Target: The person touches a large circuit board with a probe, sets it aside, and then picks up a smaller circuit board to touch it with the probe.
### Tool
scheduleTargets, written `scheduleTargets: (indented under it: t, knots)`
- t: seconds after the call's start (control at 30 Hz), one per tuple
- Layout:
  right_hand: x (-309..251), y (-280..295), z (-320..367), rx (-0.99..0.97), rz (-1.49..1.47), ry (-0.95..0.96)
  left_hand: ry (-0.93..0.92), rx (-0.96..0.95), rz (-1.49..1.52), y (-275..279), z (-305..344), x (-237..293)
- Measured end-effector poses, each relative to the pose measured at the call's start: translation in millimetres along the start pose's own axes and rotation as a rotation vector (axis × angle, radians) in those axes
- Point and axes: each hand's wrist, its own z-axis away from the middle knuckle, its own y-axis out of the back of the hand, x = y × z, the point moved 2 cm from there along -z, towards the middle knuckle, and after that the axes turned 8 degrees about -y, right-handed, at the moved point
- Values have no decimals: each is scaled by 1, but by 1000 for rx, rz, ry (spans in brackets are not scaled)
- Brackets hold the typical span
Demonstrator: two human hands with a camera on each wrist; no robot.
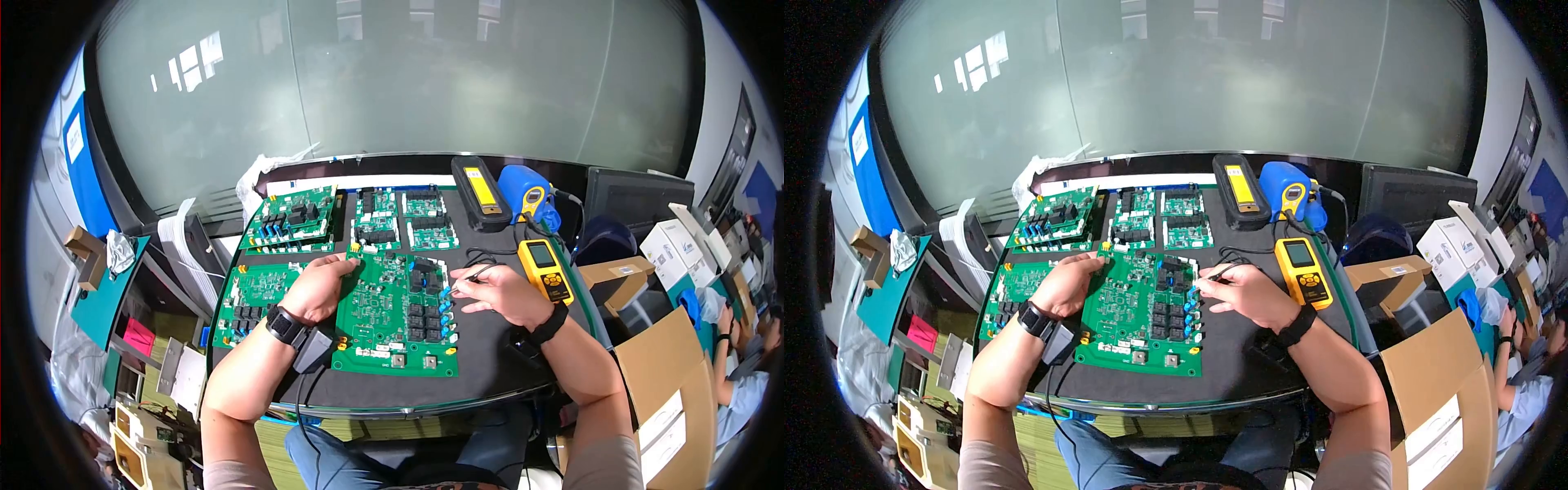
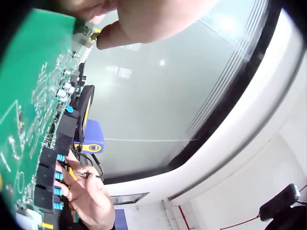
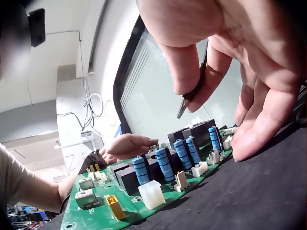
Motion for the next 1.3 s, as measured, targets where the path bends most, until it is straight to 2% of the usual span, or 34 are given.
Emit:
scheduleTargets:
  t: [0.07, 0.17, 0.4, 0.47, 0.53, 0.67, 1.0, 1.3]
  knots:
    - [7, 2, -3, -1, -11, 28, 18, -41, 39, -1, 1, 1]
    - [10, 5, -5, -9, -29, 63, 46, -249, 42, -10, 13, 13]
    - [11, 9, -6, -24, -70, 80, 66, -359, 12, -17, 26, 26]
    - [12, 11, -8, -27, -79, 94, 52, -309, 16, -22, 29, 26]
    - [11, 10, -8, -24, -100, 42, 97, -360, 74, -19, 29, 23]
    - [13, 10, -9, -33, -100, 59, 90, -460, 103, -15, 29, 24]
    - [16, 11, -14, -78, -92, 76, 98, -421, 35, -16, 35, 21]
    - [17, 13, -19, -47, -19, 107, 73, -291, -4, -29, 43, 25]
